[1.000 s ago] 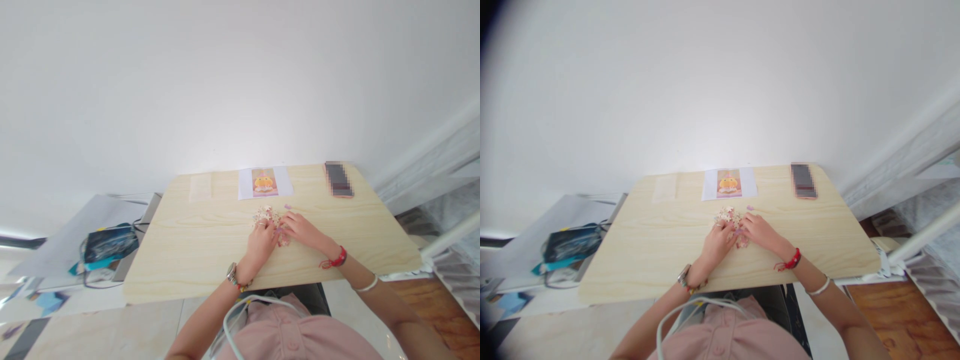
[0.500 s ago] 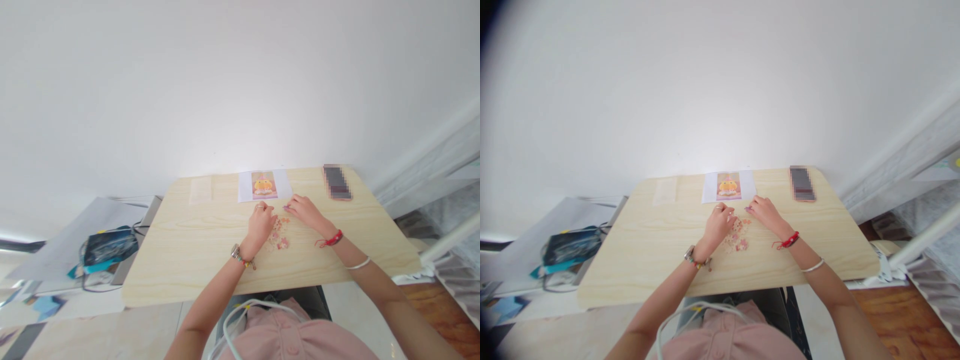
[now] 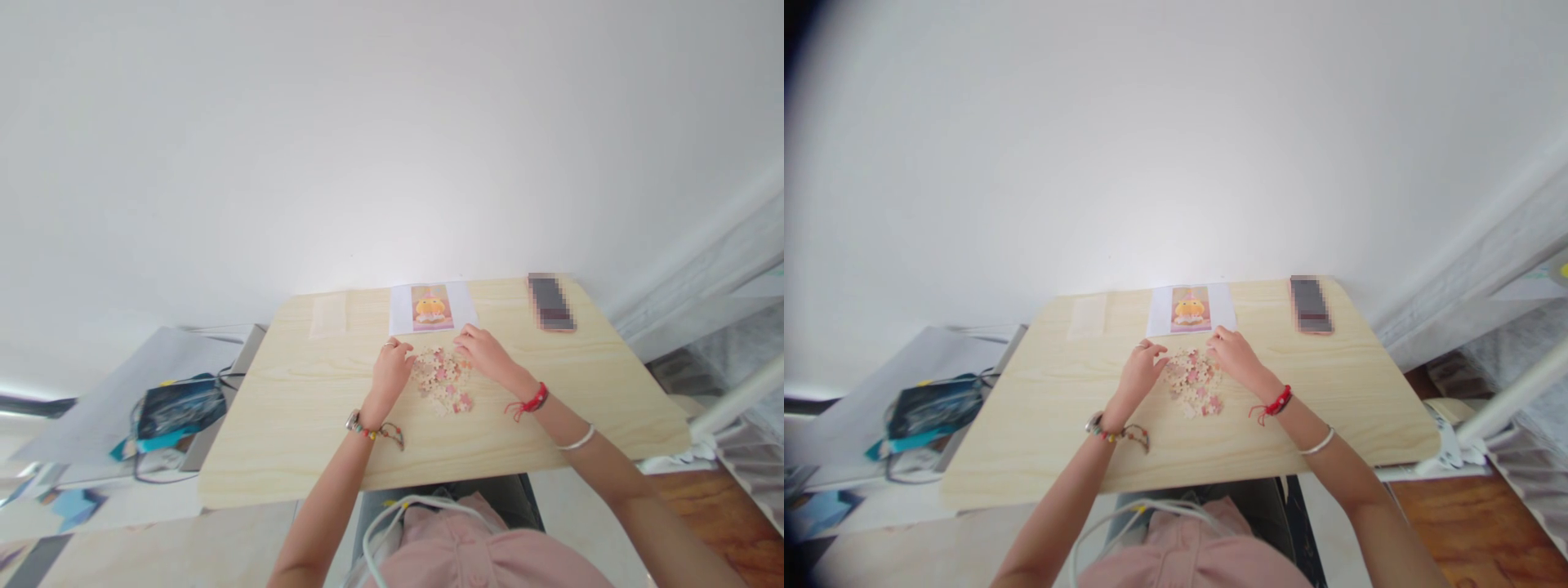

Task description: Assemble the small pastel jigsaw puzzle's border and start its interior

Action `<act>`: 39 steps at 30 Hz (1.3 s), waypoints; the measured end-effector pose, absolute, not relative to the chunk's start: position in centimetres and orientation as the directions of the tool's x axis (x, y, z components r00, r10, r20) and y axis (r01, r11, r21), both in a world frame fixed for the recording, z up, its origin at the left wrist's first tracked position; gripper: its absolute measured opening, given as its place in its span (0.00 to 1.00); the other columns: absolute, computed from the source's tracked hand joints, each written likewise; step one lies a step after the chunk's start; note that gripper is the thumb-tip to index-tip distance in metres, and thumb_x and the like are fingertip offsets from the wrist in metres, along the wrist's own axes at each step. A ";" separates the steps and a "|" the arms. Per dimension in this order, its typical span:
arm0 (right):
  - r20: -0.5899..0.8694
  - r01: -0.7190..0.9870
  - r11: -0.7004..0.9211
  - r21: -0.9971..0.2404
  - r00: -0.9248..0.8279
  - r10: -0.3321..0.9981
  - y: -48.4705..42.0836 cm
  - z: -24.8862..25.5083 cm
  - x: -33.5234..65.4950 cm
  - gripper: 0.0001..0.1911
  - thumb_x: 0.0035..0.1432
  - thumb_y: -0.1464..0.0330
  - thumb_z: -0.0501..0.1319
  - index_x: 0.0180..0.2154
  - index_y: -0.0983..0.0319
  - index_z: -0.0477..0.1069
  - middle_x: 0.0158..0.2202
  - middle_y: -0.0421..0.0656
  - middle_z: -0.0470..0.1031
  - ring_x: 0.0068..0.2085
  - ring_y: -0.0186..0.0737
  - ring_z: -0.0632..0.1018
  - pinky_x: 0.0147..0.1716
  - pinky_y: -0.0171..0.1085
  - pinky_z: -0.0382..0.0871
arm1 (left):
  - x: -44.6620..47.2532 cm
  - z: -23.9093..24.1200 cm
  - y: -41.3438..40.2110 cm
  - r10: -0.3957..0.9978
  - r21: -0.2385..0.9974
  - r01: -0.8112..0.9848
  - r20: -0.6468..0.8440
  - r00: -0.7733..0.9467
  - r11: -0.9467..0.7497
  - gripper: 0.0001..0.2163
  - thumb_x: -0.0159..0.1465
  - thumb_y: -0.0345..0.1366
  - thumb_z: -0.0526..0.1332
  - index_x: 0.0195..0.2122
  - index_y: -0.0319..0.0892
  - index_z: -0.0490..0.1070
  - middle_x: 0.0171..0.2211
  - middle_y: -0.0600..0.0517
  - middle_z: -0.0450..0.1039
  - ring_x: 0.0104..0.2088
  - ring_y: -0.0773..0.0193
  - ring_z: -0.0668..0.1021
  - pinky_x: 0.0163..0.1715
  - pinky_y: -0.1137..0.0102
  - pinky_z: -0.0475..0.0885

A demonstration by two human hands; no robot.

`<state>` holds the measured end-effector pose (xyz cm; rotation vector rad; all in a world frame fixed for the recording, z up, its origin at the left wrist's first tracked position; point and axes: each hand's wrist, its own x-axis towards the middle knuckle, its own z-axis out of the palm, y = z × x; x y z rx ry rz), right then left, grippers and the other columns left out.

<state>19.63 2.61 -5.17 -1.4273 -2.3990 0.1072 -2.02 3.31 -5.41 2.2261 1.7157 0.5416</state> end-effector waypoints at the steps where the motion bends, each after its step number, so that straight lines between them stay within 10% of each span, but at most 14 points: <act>1: 0.245 0.829 0.498 -0.255 -0.442 0.863 2.7 -5.0 19.0 0.07 0.57 0.71 0.54 0.31 0.63 0.70 0.33 0.44 0.67 0.34 0.35 0.70 0.35 0.34 0.62 | -2.0 -5.5 3.4 0.966 0.435 0.863 0.122 0.227 -0.258 0.07 0.56 0.28 0.58 0.35 0.39 0.71 0.33 0.49 0.67 0.36 0.62 0.72 0.39 0.67 0.68; 14: 0.138 0.803 0.390 -0.450 -0.368 0.919 4.9 -5.3 15.6 0.04 0.50 0.70 0.60 0.27 0.65 0.70 0.32 0.45 0.69 0.34 0.38 0.71 0.34 0.36 0.63 | -1.6 -5.9 4.0 0.936 0.504 0.789 0.194 0.293 -0.352 0.08 0.55 0.27 0.58 0.36 0.40 0.70 0.32 0.51 0.66 0.34 0.65 0.72 0.38 0.67 0.69; 20: 0.025 0.365 0.164 -0.916 -0.358 0.934 4.4 -4.7 16.2 0.11 0.54 0.63 0.56 0.29 0.64 0.71 0.26 0.41 0.71 0.28 0.34 0.70 0.27 0.34 0.64 | -0.8 -5.3 3.5 0.867 0.565 0.663 0.390 0.310 -0.491 0.12 0.57 0.32 0.59 0.43 0.43 0.66 0.35 0.51 0.65 0.37 0.65 0.71 0.39 0.69 0.68; 24: 0.004 0.081 0.033 -0.996 -0.340 0.940 3.8 -5.6 15.9 0.15 0.54 0.58 0.56 0.33 0.64 0.70 0.26 0.41 0.70 0.27 0.33 0.69 0.26 0.33 0.64 | 0.0 -4.8 2.8 0.848 0.581 0.640 0.475 0.237 -0.504 0.10 0.57 0.34 0.59 0.41 0.43 0.67 0.35 0.51 0.64 0.38 0.64 0.71 0.39 0.68 0.68; 30: 0.210 0.280 0.266 -0.923 -0.213 0.954 2.8 -5.0 16.6 0.13 0.55 0.61 0.56 0.38 0.62 0.70 0.35 0.44 0.71 0.35 0.37 0.71 0.33 0.36 0.66 | 0.1 -4.1 2.5 0.838 0.533 0.658 0.441 0.321 -0.532 0.07 0.58 0.35 0.58 0.38 0.42 0.68 0.34 0.50 0.64 0.37 0.64 0.71 0.38 0.70 0.68; 39: 0.424 0.746 0.564 -0.355 -0.409 0.808 1.4 -3.5 19.1 0.12 0.59 0.69 0.50 0.32 0.61 0.71 0.33 0.45 0.67 0.35 0.39 0.69 0.37 0.38 0.64 | 1.6 -3.0 3.0 0.785 0.289 0.730 0.259 0.562 -0.619 0.08 0.59 0.35 0.56 0.38 0.41 0.68 0.35 0.48 0.65 0.38 0.62 0.71 0.36 0.69 0.69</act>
